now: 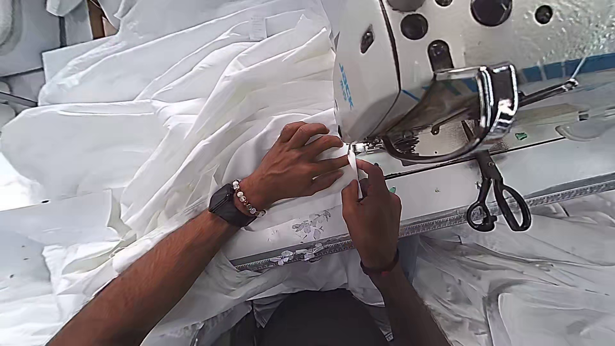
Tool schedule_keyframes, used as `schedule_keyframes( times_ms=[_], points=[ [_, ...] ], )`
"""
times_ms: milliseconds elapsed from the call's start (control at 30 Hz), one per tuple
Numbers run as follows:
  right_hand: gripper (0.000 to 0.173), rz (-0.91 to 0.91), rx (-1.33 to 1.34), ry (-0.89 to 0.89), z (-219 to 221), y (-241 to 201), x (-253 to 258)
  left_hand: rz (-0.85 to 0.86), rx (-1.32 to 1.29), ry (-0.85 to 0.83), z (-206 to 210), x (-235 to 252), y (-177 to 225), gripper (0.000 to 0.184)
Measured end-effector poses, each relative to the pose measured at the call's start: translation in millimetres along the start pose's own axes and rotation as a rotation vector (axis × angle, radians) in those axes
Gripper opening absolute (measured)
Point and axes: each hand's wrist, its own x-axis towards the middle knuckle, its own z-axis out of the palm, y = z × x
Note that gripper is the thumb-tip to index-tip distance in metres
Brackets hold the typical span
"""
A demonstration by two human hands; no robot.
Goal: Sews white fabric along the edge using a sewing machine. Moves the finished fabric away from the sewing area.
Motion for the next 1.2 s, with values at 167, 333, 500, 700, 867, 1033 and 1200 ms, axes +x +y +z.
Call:
schedule_keyframes(
  times_ms=[167, 333, 500, 700, 867, 1033, 1200],
  points=[
    [0.027, 0.003, 0.005, 0.014, 6, -3, 15, -0.041, -0.098, -0.061, -2, -1, 20, 0.031],
    [0.050, 0.014, 0.066, -0.227, -11, 6, 34, -0.157, -0.171, -0.078, 3, -13, 17, 0.037],
    [0.047, 0.023, -0.395, -0.008, -44, 9, 42, -0.043, -0.121, -0.124, -1, -12, 9, 0.039],
    [0.029, -0.031, -0.162, 0.119, -14, 36, 7, 0.041, -0.116, -0.040, 0, 17, 31, 0.021],
    [0.016, -0.076, -0.099, 0.205, -8, 39, -1, 0.073, -0.041, 0.061, 13, 30, 30, 0.022],
    [0.017, -0.241, -0.166, 0.264, -5, 45, -11, 0.113, -0.042, 0.057, 11, 24, 27, 0.021],
    [0.021, -0.179, -0.091, 0.229, -12, 46, -12, 0.101, -0.023, -0.051, 2, 14, 28, 0.028]
  ],
)
